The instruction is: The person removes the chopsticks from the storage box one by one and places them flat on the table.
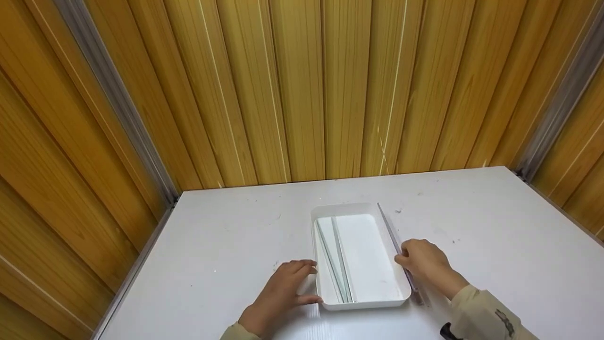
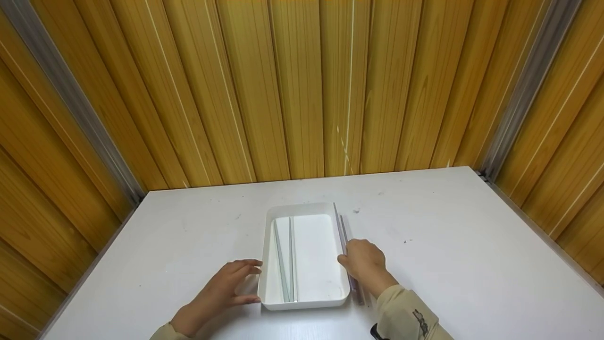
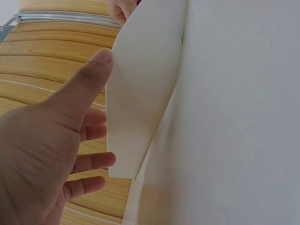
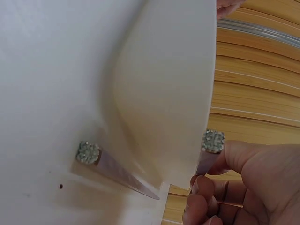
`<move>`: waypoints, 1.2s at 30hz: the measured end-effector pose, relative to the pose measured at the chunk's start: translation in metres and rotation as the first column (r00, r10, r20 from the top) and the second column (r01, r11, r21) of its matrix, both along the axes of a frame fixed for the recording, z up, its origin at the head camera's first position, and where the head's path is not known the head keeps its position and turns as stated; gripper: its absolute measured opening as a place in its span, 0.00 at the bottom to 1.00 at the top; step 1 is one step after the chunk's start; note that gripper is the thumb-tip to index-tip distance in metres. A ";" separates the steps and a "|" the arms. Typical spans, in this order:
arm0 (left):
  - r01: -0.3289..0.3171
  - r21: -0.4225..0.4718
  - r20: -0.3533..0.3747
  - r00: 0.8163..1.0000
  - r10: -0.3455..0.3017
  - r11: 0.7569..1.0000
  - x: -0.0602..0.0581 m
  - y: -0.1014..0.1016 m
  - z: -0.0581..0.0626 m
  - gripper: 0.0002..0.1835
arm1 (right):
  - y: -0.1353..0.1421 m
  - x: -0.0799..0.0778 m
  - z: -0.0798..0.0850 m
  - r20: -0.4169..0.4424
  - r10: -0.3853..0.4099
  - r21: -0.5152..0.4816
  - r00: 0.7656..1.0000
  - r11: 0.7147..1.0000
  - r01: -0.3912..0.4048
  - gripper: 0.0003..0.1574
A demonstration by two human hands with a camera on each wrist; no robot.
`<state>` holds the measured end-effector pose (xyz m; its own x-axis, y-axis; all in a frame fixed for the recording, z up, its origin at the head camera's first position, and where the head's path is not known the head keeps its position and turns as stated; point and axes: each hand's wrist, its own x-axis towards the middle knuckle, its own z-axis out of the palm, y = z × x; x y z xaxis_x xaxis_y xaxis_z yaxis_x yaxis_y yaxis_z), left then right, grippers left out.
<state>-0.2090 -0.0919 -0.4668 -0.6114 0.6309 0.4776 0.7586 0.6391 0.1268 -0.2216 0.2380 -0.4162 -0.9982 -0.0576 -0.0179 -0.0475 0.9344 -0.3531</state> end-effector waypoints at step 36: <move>-0.006 0.001 0.063 0.998 0.006 1.000 0.001 0.000 0.001 0.29 | 0.026 0.003 -0.028 0.047 -0.006 0.010 0.999 1.000 0.006 0.13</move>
<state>-0.2080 -0.0916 -0.4659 -0.6438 0.6267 0.4390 0.7455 0.6432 0.1750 -0.2189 0.2644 -0.4445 -0.9965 -0.0512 -0.0658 -0.0254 0.9382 -0.3452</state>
